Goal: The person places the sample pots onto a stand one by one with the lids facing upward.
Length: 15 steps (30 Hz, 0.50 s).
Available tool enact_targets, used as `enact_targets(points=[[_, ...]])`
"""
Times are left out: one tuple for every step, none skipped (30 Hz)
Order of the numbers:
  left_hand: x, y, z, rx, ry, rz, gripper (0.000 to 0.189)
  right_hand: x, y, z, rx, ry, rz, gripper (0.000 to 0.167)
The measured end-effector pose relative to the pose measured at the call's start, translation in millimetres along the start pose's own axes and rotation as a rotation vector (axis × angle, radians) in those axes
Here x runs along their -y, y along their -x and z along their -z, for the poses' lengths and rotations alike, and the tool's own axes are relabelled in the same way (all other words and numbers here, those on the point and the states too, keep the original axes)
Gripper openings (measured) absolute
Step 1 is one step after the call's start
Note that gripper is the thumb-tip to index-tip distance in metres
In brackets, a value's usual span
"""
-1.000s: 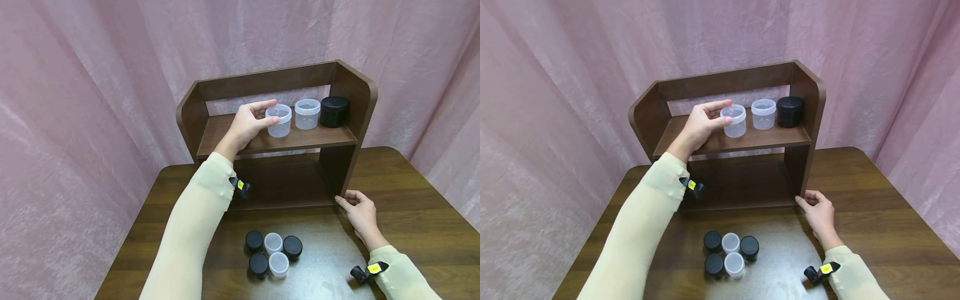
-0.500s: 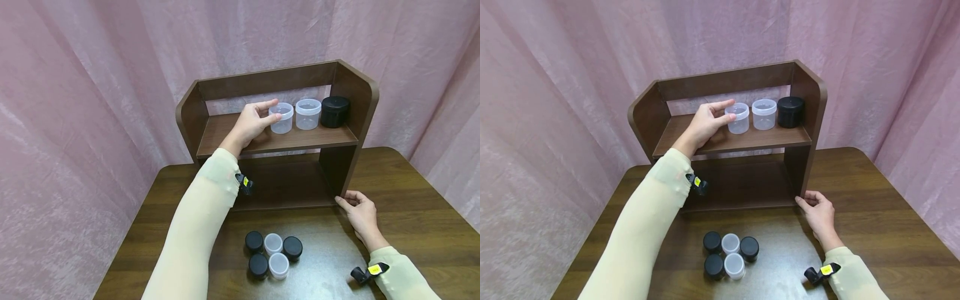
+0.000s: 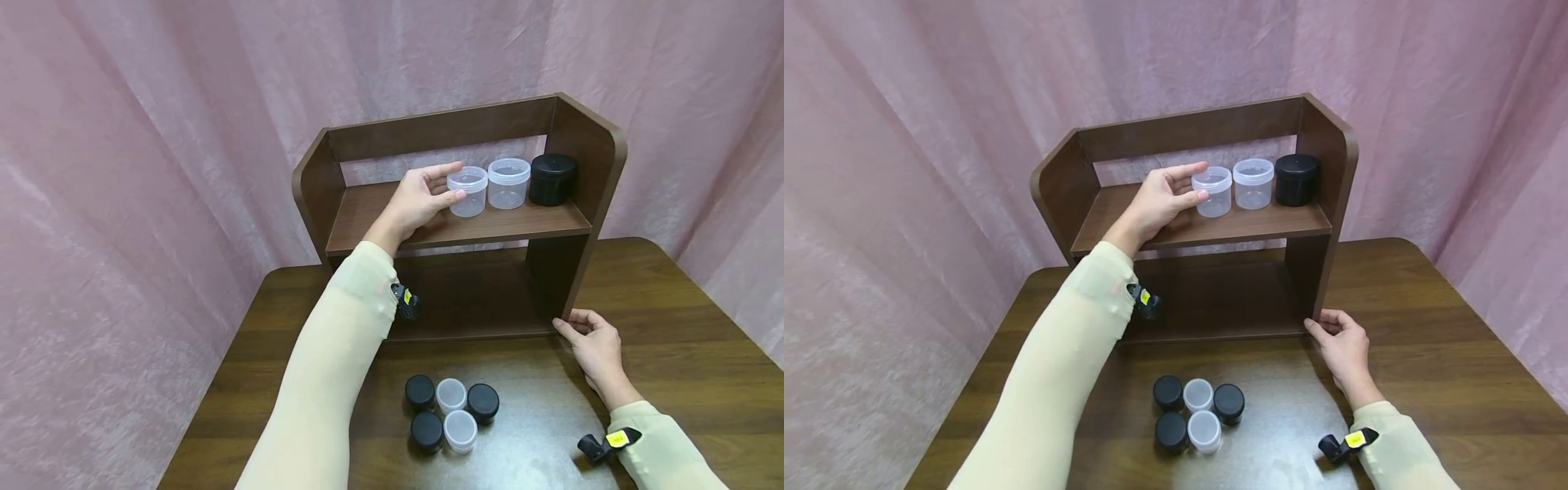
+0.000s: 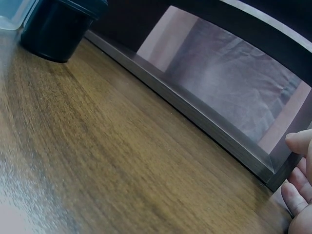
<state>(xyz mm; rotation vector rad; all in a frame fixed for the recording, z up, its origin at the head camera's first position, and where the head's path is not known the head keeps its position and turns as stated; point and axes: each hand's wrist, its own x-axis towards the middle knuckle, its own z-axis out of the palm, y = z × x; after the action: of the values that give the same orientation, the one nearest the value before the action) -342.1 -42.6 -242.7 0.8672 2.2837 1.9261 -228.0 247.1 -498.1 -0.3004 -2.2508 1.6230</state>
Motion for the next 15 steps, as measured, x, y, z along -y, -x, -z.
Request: enact_targets(points=[[0.4,-0.3,-0.4,0.000,0.004,-0.001,0.054,-0.1,0.0,0.6,0.002,0.002,0.001,0.034],[0.5,-0.3,-0.9,0.000,0.008,0.002,0.054,0.0,0.3,1.2,0.003,0.004,0.001,0.034],[0.5,-0.3,-1.5,0.000,0.008,0.004,0.054,0.0,0.6,1.9,0.004,0.007,0.000,0.035],[0.4,-0.3,-2.1,0.001,0.009,0.010,0.054,0.0,0.8,2.5,0.006,0.008,-0.002,0.036],[0.1,-0.3,-2.6,0.004,0.007,0.014,0.054,-0.1,1.1,3.1,0.007,0.008,-0.005,0.036],[-0.5,-0.2,-3.2,0.008,0.007,0.017,0.055,-0.1,1.3,3.7,0.007,0.007,-0.007,0.036],[-1.0,-0.2,-3.6,0.010,0.003,0.020,0.055,0.1,1.3,4.3,0.006,0.007,-0.011,0.036],[-2.0,0.0,-4.1,0.012,-0.002,0.020,0.055,0.3,1.3,4.9,0.005,0.007,-0.013,0.037],[-2.8,0.1,-4.4,0.015,-0.009,0.019,0.055,0.5,1.3,5.4,0.004,0.008,-0.015,0.037],[-3.3,0.0,-4.6,0.016,-0.015,0.018,0.054,0.8,1.2,5.9,0.004,0.010,-0.015,0.037],[-3.9,-0.1,-4.6,0.016,-0.018,0.019,0.054,1.2,1.1,6.3,0.004,0.011,-0.014,0.037],[-4.4,-0.1,-4.8,0.016,-0.022,0.019,0.054,1.5,1.1,6.6,0.005,0.012,-0.014,0.038],[-4.2,-0.5,-4.8,0.015,-0.026,0.018,0.054,1.8,1.2,7.0,0.007,0.015,-0.013,0.038],[-4.1,-0.7,-4.8,0.015,-0.025,0.023,0.054,1.8,1.2,7.1,0.008,0.016,-0.013,0.038],[-3.7,-1.1,-4.8,0.017,-0.023,0.026,0.054,1.8,1.3,7.3,0.008,0.018,-0.014,0.038]])
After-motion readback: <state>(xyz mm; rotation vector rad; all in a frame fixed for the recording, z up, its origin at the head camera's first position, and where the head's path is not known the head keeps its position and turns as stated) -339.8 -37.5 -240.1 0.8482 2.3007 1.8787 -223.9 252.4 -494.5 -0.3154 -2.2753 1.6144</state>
